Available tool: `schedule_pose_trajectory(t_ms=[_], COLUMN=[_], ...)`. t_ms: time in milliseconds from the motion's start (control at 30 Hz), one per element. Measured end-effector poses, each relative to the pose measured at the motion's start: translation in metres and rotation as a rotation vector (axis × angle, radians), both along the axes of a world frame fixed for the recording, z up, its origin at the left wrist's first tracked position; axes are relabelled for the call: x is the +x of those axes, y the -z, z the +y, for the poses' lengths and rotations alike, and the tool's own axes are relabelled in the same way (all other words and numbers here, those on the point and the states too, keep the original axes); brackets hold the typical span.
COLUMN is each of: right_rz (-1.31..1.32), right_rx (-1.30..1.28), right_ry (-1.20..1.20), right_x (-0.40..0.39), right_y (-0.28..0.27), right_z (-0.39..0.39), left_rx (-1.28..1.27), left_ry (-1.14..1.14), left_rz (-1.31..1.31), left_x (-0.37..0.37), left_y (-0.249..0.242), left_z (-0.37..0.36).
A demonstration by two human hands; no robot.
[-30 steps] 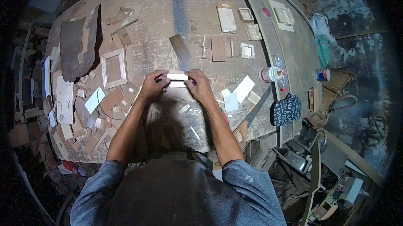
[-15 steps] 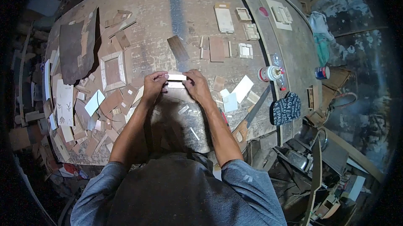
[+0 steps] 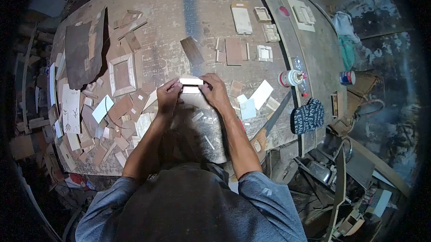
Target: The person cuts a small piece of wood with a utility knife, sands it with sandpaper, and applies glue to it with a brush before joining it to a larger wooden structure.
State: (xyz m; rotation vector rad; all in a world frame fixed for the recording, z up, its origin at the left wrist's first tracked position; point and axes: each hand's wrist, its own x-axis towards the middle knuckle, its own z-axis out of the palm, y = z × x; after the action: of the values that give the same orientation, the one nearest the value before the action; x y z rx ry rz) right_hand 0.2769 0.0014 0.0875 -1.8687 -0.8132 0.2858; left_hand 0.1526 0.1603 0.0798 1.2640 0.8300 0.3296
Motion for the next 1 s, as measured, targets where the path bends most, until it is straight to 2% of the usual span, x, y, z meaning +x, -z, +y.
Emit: schedule_pose_trajectory(t_ms=[433,633,1000], right_rz=[0.054,0.076,0.052], right_rx=[-0.036,-0.045,-0.021], right_ry=[-0.033,-0.022,-0.01], right_x=[0.002,0.0,0.0], right_y=[0.006,0.002,-0.008], right_z=[0.0,0.001,0.003], left_rx=[0.136,0.188,0.149], left_ry=[-0.103,-0.154,-0.226], left_rz=[-0.023,0.09,0.059], left_x=[0.006,0.013,0.019], left_y=[0.003,-0.011,-0.003], left_z=[-0.011,-0.016,-0.019])
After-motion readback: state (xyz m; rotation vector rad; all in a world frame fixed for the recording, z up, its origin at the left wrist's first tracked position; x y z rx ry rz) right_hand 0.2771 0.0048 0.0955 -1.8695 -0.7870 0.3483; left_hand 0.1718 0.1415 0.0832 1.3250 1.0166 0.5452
